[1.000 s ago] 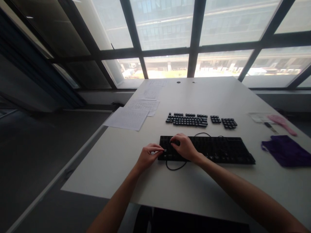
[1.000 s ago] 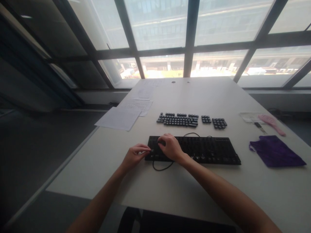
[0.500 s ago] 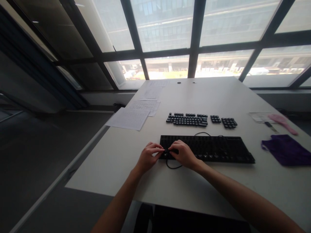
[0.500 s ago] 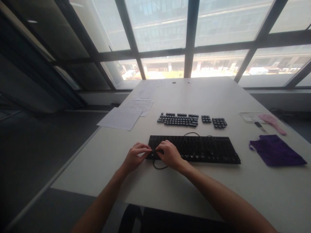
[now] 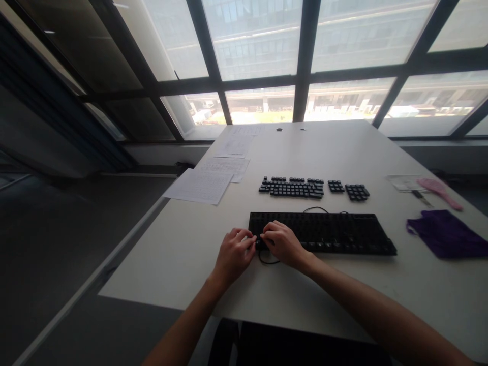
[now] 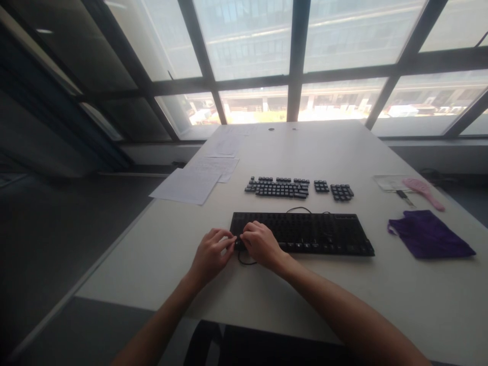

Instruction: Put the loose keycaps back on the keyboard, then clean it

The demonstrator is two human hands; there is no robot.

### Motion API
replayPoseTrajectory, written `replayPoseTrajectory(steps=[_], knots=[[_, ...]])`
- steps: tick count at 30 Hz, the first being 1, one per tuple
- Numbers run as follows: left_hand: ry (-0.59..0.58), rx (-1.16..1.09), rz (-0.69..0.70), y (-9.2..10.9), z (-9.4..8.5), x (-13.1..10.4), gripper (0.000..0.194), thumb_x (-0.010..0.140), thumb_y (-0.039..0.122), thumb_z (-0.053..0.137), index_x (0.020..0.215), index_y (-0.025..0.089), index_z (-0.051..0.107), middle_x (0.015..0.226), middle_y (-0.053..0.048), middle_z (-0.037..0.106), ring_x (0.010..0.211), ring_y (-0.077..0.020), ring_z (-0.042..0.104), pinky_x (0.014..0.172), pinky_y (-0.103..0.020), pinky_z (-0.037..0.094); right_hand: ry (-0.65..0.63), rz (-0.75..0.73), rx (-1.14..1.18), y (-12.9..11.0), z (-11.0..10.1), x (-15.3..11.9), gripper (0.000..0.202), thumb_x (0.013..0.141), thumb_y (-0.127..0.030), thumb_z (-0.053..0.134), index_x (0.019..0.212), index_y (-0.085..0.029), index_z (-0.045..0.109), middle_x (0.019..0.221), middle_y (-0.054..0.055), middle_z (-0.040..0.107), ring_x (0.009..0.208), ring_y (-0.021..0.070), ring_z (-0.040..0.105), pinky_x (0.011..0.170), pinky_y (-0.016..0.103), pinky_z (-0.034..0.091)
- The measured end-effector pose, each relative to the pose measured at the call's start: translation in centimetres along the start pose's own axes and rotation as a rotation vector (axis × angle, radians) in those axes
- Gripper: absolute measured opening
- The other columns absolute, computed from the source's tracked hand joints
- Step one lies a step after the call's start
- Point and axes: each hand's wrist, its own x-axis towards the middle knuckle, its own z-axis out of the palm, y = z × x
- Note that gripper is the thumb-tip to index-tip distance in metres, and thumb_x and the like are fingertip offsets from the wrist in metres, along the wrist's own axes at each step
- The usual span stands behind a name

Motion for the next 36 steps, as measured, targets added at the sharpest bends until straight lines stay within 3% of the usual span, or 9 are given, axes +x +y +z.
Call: replayPoseTrajectory(steps=[8,13,28,36], knots=[[0.078,-0.140,-0.041,-0.3,1.1,-0.8,0.018,0.095,0.018,0.059,0.106,0.022,0.073,0.099,-0.007,0.068,0.096,-0.0227,0.059,0.087,-0.040,0.053,0.015,0.024,0.035,0.0,0.3,-0.1,0.022,0.096,-0.014,0.059,0.077,-0.019,0.069,0.092,0.005,0.068,0.088,0.0176,0.059,0.082,0.030,0.048],[0.109,-0.211,-0.068,-0.5,1.6,-1.1,0.019,0.096,0.018,0.056,0.106,0.023,0.071,0.097,-0.006,0.066,0.094,-0.0218,0.060,0.086,-0.039,0.054,-0.047,0.037,0.001,-0.4,-0.6,-0.1,0.020,0.095,-0.015,0.058,0.078,-0.020,0.069,0.095,0.006,0.069,0.092,0.0191,0.058,0.085,0.032,0.048],[0.083,-0.158,-0.109,-0.2,2.2,-0.8,0.014,0.097,0.019,0.053,0.105,0.020,0.065,0.103,-0.007,0.061,0.099,-0.0224,0.058,0.090,-0.038,0.051,-0.130,0.047,-0.214,-1.5,-1.2,-0.3,0.017,0.096,-0.024,0.059,0.081,-0.020,0.068,0.095,0.007,0.065,0.095,0.0217,0.052,0.080,0.033,0.044],[0.173,-0.187,-0.136,-0.9,1.8,0.2,0.016,0.098,0.020,0.050,0.104,0.021,0.065,0.101,-0.006,0.065,0.096,-0.0218,0.059,0.090,-0.038,0.050,-0.055,0.078,-0.168,-1.0,-1.2,-0.8,0.019,0.095,-0.013,0.053,0.103,-0.019,0.069,0.096,0.008,0.068,0.096,0.0228,0.055,0.084,0.034,0.042]])
